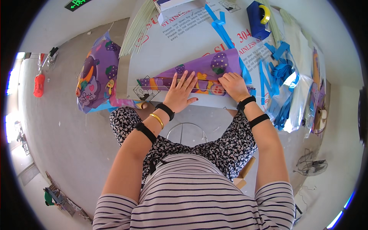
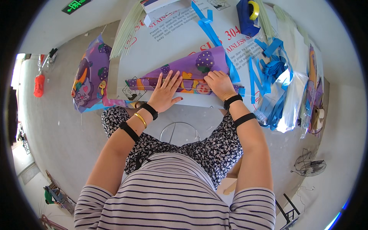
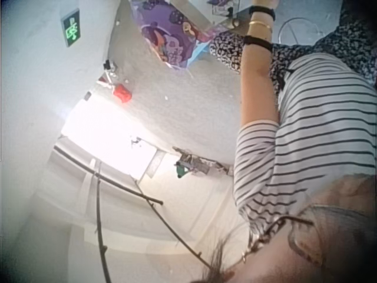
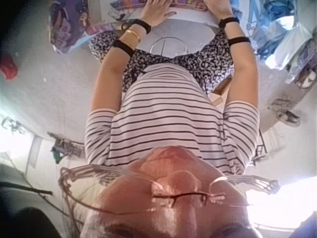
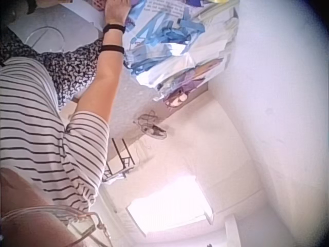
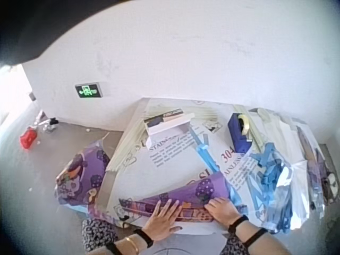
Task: Assembling decorative paper items by folding and applying adhesive tape.
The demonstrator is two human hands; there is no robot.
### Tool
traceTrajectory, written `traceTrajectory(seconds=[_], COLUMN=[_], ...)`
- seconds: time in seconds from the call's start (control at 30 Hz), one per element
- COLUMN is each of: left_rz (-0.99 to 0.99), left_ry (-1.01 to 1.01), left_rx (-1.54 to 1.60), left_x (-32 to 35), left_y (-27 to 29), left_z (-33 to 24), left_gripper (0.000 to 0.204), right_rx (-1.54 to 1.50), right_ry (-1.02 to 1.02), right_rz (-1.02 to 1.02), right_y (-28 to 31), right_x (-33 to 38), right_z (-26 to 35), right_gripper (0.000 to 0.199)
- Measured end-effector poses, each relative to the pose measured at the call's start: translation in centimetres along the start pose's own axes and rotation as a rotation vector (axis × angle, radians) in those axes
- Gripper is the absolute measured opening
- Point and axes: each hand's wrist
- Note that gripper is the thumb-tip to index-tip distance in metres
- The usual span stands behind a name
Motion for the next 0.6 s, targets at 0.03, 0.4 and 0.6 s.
traceTrajectory(seconds=[0.03,0.4,0.6], left_rz=[-0.006,-0.035,-0.030], left_ry=[0.010,0.043,0.036], left_rx=[0.013,0.022,0.037], left_x=[0.02,0.07,-0.39], left_y=[-0.14,-0.76,-0.63], left_z=[-0.01,-0.13,-0.25], left_gripper=[0.083,0.079,0.078], right_rx=[0.007,0.001,0.001], right_ry=[0.000,-0.026,-0.056], right_rz=[-0.004,-0.010,0.054], right_y=[0.04,0.06,0.67], right_x=[0.02,0.21,0.77], right_z=[0.02,-0.01,-0.17], right_gripper=[0.011,0.016,0.024])
Point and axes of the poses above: each hand's wrist, its own x-axis away from the middle knuckle, its own y-axis out of the back of the hand, z = x × y, and after that the axes turned 3 degrees about -y, right-handed
